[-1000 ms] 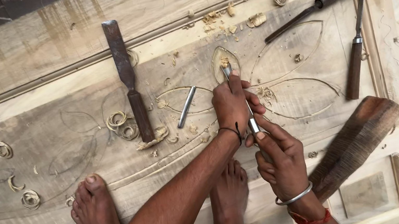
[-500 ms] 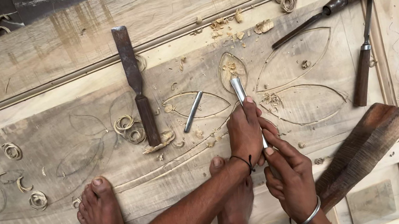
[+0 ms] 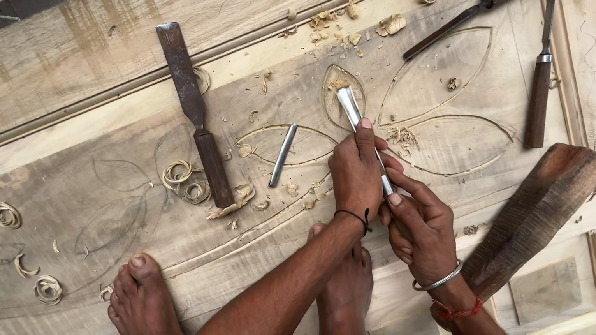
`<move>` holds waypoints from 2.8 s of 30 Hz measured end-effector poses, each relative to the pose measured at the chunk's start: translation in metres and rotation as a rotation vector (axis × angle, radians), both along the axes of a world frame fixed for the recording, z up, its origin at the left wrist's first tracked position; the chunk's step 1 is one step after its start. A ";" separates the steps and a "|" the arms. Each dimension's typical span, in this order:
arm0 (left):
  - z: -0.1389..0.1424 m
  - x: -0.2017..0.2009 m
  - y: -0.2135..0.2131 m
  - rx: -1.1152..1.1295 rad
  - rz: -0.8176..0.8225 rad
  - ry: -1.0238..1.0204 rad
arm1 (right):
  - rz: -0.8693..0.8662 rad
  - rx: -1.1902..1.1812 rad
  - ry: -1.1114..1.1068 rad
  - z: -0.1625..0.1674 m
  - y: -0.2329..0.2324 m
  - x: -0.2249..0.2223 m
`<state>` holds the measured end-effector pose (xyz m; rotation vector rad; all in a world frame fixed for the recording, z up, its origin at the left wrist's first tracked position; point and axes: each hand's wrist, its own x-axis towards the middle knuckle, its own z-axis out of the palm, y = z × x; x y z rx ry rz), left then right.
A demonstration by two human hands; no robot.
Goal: The person carves a floral pattern into a wooden door panel laid on the floor, using a chisel by hand to pare out the leaf outlines and clear chips from the recesses. They set the chisel aside, sweep chips, then hone the chisel blade on a stone and dip it in a container of liquid.
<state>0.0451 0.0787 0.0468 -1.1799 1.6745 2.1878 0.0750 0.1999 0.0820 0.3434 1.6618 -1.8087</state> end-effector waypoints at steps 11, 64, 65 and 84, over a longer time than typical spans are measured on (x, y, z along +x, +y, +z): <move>-0.013 0.014 -0.044 -0.999 -0.454 0.634 | -0.185 0.002 0.119 -0.004 0.019 -0.003; -0.019 0.038 -0.061 -0.871 -1.040 0.519 | 0.001 0.396 0.335 -0.019 0.016 0.006; -0.018 0.038 -0.062 -0.763 -1.071 0.494 | 0.000 0.400 0.336 -0.019 0.016 0.006; 0.035 0.026 -0.068 -0.124 -0.356 0.248 | 0.227 0.290 0.262 0.001 -0.018 0.048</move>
